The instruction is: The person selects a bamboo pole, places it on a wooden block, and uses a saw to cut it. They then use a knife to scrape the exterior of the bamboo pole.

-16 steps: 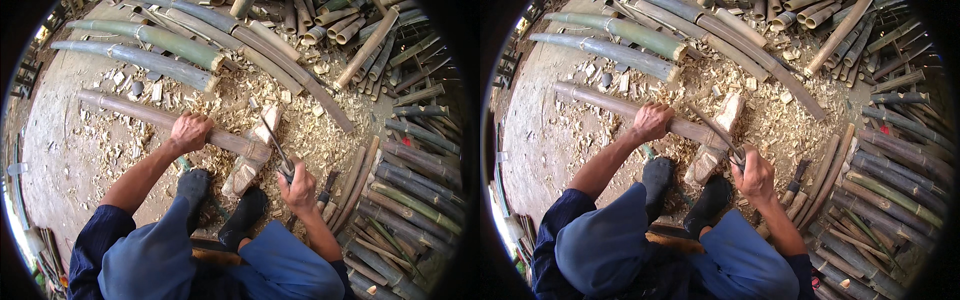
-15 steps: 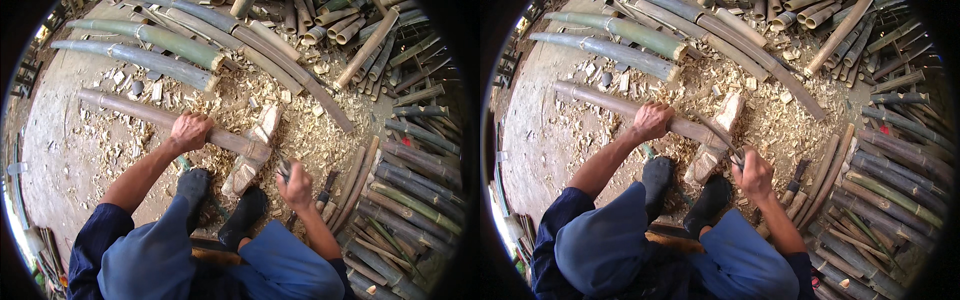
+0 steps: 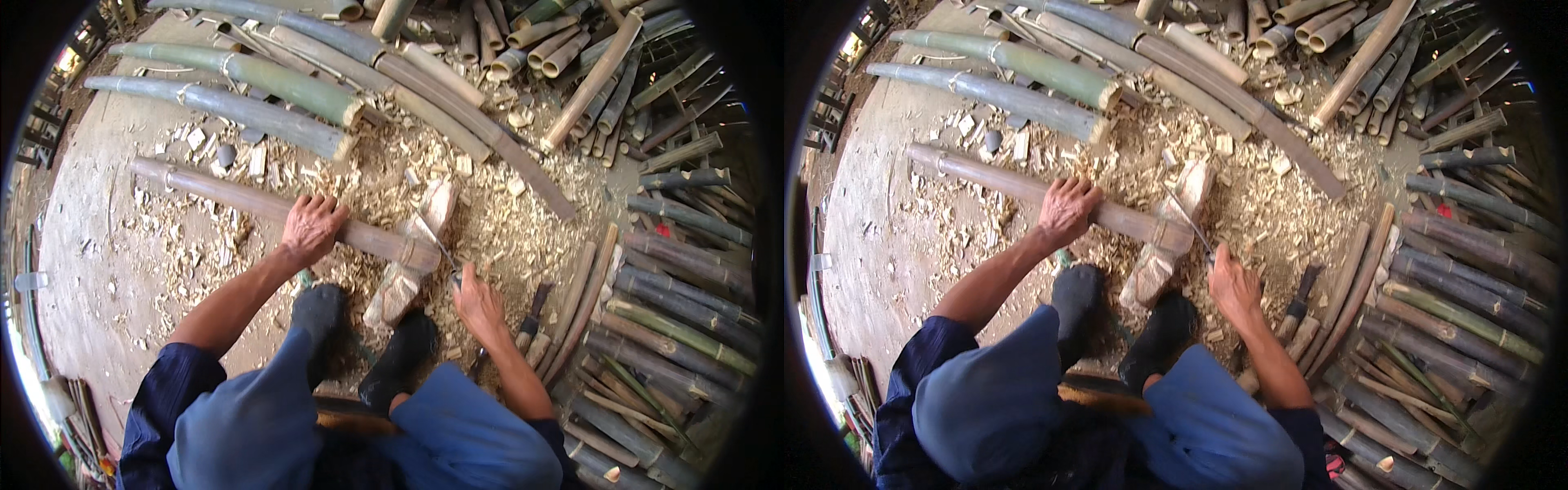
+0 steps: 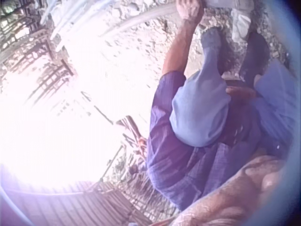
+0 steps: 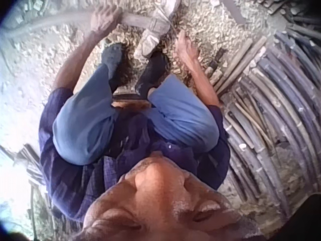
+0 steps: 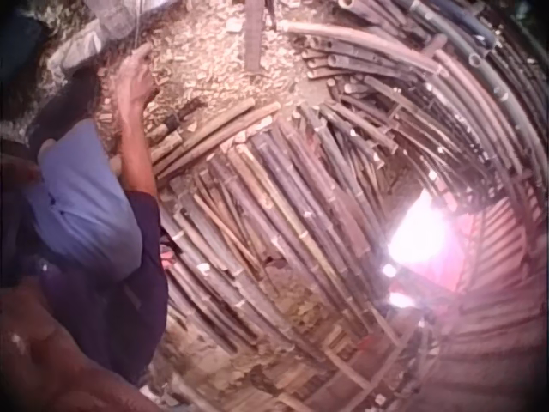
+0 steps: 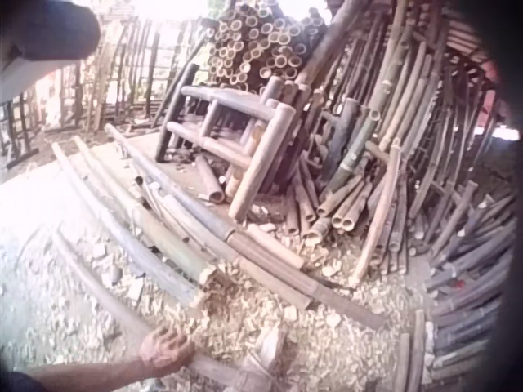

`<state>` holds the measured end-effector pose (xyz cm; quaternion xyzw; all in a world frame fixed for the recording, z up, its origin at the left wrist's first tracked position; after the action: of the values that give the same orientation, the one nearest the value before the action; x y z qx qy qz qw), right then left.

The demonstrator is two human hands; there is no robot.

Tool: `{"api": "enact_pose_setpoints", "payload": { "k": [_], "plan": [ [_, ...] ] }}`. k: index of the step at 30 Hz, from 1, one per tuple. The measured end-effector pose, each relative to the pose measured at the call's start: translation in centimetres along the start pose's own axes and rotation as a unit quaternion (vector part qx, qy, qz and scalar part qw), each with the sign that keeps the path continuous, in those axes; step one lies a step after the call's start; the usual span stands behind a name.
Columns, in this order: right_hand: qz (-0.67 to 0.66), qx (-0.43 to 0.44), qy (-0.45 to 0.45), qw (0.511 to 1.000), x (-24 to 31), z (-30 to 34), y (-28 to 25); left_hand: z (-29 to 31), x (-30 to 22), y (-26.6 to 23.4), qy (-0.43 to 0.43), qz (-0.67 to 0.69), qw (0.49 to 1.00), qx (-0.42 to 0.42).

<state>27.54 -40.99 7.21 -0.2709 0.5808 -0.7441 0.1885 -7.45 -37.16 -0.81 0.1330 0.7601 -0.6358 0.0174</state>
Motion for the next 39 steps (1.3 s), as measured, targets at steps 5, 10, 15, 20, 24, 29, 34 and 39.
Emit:
{"api": "enact_pose_setpoints", "payload": {
  "k": [5,10,15,20,24,29,34,39],
  "plan": [
    [-0.126,-0.011,0.073,0.989,2.1,-0.3,-3.7,-4.6,1.2,-2.2,-0.031,-0.023,0.912,0.409],
    [-0.187,-0.076,0.038,0.979,3.9,-0.1,-7.0,-3.3,0.8,-1.9,-0.019,-0.001,0.946,0.323],
    [-0.168,-0.204,-0.043,0.964,3.3,1.3,-5.5,-2.8,0.4,-1.5,-0.080,0.019,0.945,0.317],
    [-0.055,0.067,0.075,0.993,-0.4,1.2,-1.3,-2.3,-0.1,-1.4,-0.031,0.007,0.980,0.197],
    [-0.124,-0.048,0.041,0.990,3.6,-0.3,-6.0,-0.4,0.8,-0.2,-0.040,0.024,0.990,0.134],
    [-0.136,-0.200,-0.087,0.966,3.0,1.1,-2.8,0.0,-0.1,-0.1,-0.024,0.024,0.996,0.078],
    [-0.067,0.043,0.062,0.995,3.4,0.1,-3.8,0.5,-0.1,0.1,-0.015,0.025,0.997,0.068],
    [-0.116,-0.184,-0.079,0.973,6.1,-1.1,-7.5,0.6,0.7,0.2,-0.026,0.006,0.997,0.069]
  ]
}}
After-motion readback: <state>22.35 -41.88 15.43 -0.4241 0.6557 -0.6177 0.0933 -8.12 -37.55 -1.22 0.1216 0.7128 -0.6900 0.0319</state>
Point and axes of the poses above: each hand's wrist, its own z-axis away from the middle knuckle, its own y-axis out of the palm, x = y × z, the point moved 1 cm from there along -z, towards the middle knuckle, and after that the axes turned 15 degrees about -y, right-handed, at the moved point
